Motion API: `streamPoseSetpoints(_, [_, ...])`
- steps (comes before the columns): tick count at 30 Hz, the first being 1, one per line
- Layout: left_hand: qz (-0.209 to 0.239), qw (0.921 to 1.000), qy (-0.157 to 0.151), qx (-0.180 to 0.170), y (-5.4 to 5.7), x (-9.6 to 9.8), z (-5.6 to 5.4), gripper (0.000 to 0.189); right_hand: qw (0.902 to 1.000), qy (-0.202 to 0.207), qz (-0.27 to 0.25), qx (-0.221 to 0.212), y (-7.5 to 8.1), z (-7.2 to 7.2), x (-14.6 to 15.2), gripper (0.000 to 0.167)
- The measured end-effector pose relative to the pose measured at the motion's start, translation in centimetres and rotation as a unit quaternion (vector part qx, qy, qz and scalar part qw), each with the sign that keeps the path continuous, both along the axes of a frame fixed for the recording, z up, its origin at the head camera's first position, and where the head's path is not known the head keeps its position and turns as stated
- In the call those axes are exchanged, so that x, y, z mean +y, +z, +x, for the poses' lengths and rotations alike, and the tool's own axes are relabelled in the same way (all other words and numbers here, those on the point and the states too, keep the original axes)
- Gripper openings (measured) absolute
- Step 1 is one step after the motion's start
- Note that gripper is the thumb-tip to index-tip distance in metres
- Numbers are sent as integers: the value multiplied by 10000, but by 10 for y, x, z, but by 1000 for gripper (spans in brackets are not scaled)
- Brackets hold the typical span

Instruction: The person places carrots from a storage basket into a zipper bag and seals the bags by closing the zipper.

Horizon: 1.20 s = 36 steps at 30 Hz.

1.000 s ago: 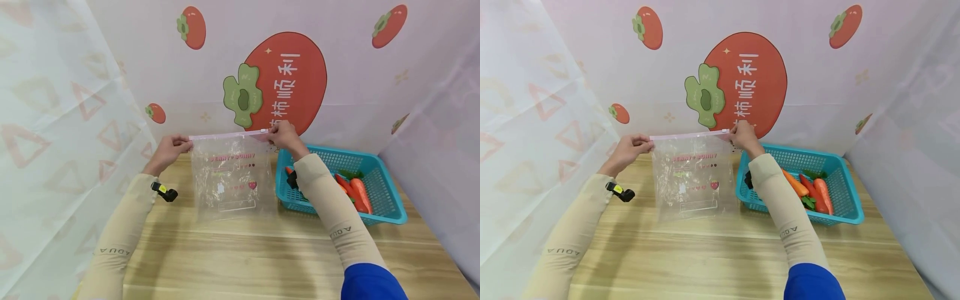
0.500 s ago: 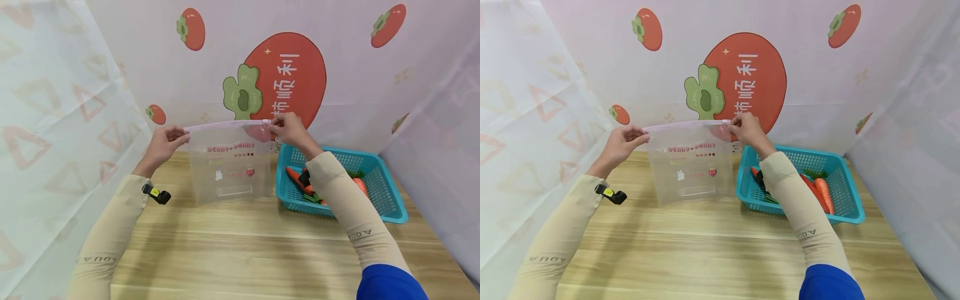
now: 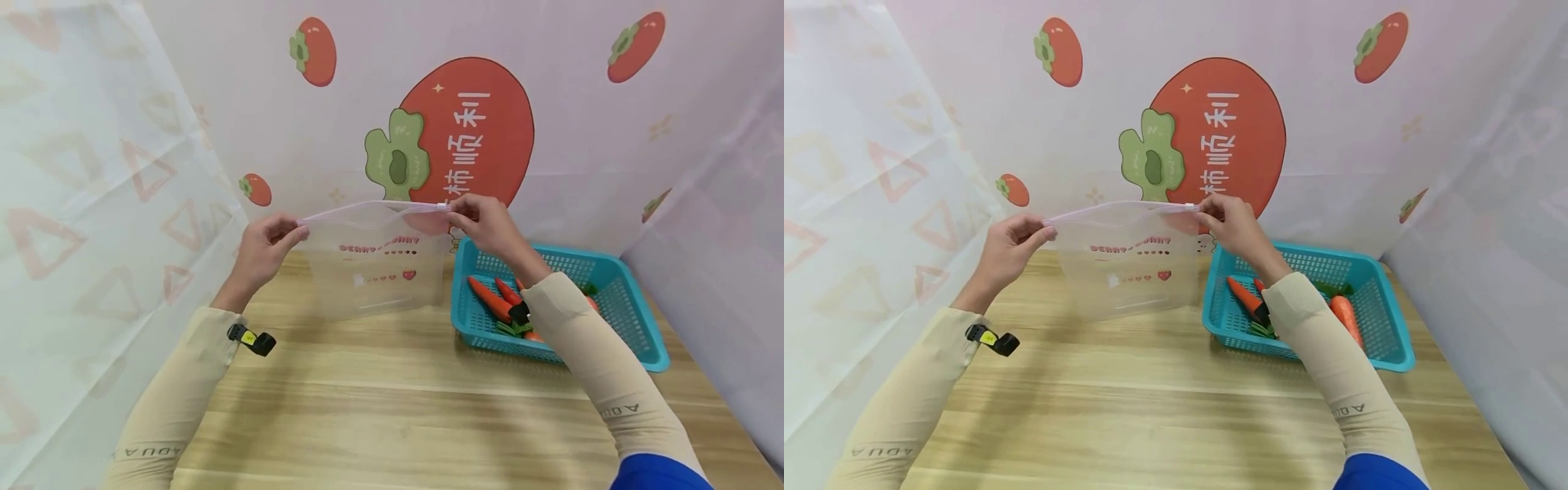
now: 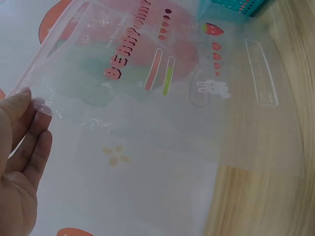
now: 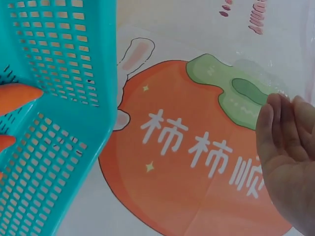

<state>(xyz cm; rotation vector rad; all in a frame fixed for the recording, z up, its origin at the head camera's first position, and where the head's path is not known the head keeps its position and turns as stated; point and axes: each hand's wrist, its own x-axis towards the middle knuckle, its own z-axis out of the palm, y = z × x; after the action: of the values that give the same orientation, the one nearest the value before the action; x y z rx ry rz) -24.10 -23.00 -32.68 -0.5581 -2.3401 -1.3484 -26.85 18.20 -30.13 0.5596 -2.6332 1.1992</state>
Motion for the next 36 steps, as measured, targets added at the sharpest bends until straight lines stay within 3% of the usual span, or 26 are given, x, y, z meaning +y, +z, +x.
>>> streamPoseSetpoints(5, [127,9997,-50,195,-5,3,12,11,9997,198,-100,112,-6,11,7,19])
streamPoseSetpoints(14, [414,9967,-659,230,-6,1,28,7,9981,592,-176,-6,-8,31,25,16])
streamPoseSetpoints(25, [485,9939,-899,426,-10,-2,53,10,9959,863,-258,-45,-14,56,34,14])
streamPoseSetpoints(28, [483,9930,-923,548,-11,-1,59,11,9969,732,-276,-25,-16,61,34,15])
streamPoseSetpoints(33, [647,9912,-852,774,-14,7,66,7,9993,-58,229,296,-18,72,26,17])
streamPoseSetpoints(36, [758,9896,-813,910,-15,15,69,10,9989,-231,383,135,-17,83,16,20])
